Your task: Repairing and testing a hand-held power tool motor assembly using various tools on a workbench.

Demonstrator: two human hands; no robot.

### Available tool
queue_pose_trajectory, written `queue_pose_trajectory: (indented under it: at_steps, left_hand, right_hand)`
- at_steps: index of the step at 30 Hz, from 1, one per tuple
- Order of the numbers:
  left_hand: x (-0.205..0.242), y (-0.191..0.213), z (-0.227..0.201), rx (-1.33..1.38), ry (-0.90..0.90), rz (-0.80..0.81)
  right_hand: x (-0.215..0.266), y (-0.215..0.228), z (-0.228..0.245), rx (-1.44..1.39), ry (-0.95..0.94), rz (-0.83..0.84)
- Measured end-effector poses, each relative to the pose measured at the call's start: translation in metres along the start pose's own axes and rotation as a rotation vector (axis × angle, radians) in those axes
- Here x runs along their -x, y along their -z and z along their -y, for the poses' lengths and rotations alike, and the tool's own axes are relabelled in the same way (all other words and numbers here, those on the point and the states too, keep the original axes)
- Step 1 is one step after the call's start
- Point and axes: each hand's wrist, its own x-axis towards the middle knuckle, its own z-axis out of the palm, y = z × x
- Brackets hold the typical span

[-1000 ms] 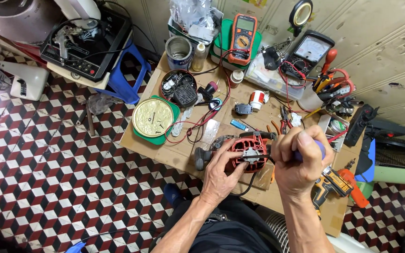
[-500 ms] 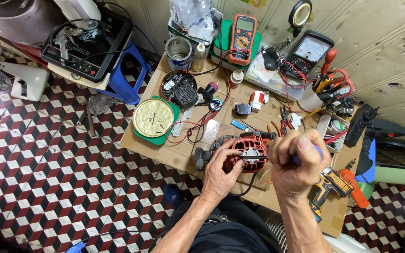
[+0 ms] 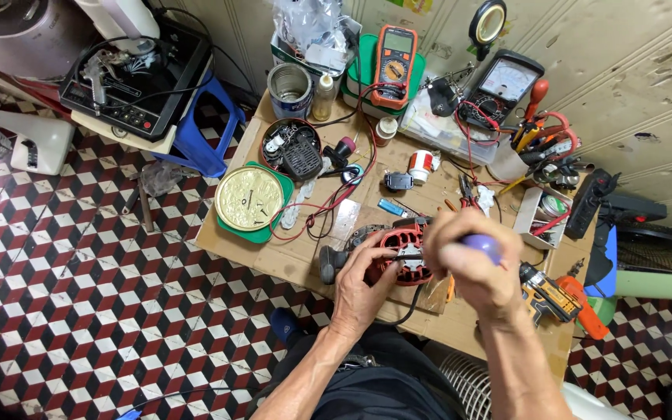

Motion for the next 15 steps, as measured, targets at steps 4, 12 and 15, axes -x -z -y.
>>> queue_pose_trajectory:
  at_steps: [4,12,15]
  left_hand:
    - [-0.002,0.004,-0.004,-0.004,-0.045,-0.006]
    - [-0.005,0.009,-0.01,-0.006,-0.159,0.009]
    - [-0.003,0.008,-0.007,-0.06,-0.158,0.014]
  right_hand:
    - [-0.021,0.01,0.027,0.123,-0.198,0.501]
    - [-0.032,-0.016,0.04,0.397,-0.186,0.482]
    - [-0.022,-0.001,0.011,0.281,-0.217,0.577]
